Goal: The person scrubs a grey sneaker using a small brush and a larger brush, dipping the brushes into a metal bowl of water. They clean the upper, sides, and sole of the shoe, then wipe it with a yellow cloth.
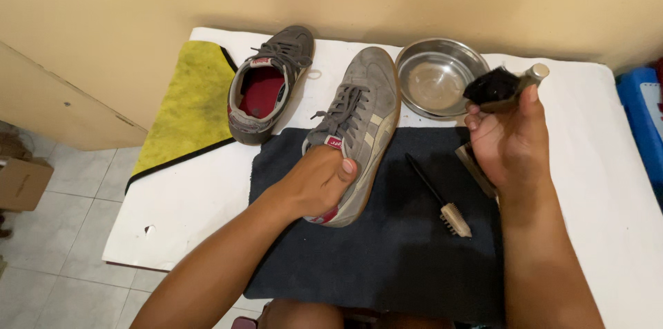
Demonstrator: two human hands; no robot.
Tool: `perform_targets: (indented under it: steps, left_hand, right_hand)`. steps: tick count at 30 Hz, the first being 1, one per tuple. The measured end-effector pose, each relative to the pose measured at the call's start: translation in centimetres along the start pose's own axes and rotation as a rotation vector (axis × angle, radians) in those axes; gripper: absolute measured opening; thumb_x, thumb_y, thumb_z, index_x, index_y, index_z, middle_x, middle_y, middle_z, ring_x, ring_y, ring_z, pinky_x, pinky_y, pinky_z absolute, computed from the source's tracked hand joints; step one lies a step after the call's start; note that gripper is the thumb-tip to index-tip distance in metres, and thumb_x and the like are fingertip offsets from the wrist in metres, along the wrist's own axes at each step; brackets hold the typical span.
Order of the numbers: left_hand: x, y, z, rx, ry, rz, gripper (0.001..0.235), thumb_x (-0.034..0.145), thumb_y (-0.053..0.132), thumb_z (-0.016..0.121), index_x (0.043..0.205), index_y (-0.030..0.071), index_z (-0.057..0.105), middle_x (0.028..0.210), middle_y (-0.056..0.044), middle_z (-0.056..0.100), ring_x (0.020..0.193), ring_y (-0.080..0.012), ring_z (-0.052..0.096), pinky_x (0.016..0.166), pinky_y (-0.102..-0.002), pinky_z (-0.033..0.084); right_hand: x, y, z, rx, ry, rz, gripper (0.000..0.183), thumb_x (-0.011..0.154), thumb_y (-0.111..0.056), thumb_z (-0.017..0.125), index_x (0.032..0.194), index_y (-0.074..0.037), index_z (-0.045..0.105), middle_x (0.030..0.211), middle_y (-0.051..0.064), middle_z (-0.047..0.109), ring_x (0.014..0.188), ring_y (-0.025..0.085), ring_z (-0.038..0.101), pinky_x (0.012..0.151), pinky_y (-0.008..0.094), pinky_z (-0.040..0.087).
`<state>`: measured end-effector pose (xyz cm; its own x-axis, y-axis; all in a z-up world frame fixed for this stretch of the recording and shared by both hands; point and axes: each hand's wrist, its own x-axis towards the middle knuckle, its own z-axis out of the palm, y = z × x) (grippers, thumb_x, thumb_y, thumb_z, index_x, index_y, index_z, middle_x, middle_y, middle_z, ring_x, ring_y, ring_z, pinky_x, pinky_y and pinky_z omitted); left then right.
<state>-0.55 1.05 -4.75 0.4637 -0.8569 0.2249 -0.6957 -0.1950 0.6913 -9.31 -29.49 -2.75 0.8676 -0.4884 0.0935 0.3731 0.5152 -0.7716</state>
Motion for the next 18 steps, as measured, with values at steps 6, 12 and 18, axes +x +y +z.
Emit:
perform_targets:
  steps: [6,12,18]
  left_hand:
    - [0.4,-0.1,-0.7,-0.180,-0.016,-0.017,0.074,0.104,0.041,0.019,0.046,0.003,0.044,0.043,-0.023,0.048,0.039,-0.0346,0.043,0.042,-0.042,0.041]
    - [0.0,0.2,-0.1,-0.014,0.000,-0.018,0.078,0.092,0.074,-0.009,0.058,0.011,0.022,0.055,-0.005,0.024,0.049,-0.0226,0.030,0.052,-0.045,0.021]
    - [-0.1,-0.1,0.4,0.047,-0.033,-0.058,0.083,0.090,0.073,-0.012,0.057,0.010,0.030,0.052,-0.008,0.035,0.048,-0.0299,0.038,0.051,-0.049,0.027]
  right_hand:
    - [-3.0,-0.8,3.2,-1.198,-0.166,-0.476,0.074,0.084,-0.056,0.074,0.133,-0.007,0.048,0.129,0.014,0.036,0.131,0.033,0.035,0.116,0.040,0.026]
    - [-7.2,-1.8,10.0,-1.453,-0.469,-0.570,0.106,0.061,-0.048,0.092,0.146,-0.004,0.047,0.143,0.020,0.051,0.134,0.038,0.044,0.118,0.049,0.031]
    - [-6.7,0.7,11.3,-1.457,-0.301,-0.611,0.106,0.070,-0.049,0.089,0.149,0.000,0.037,0.143,0.016,0.054,0.131,0.037,0.043,0.114,0.052,0.034]
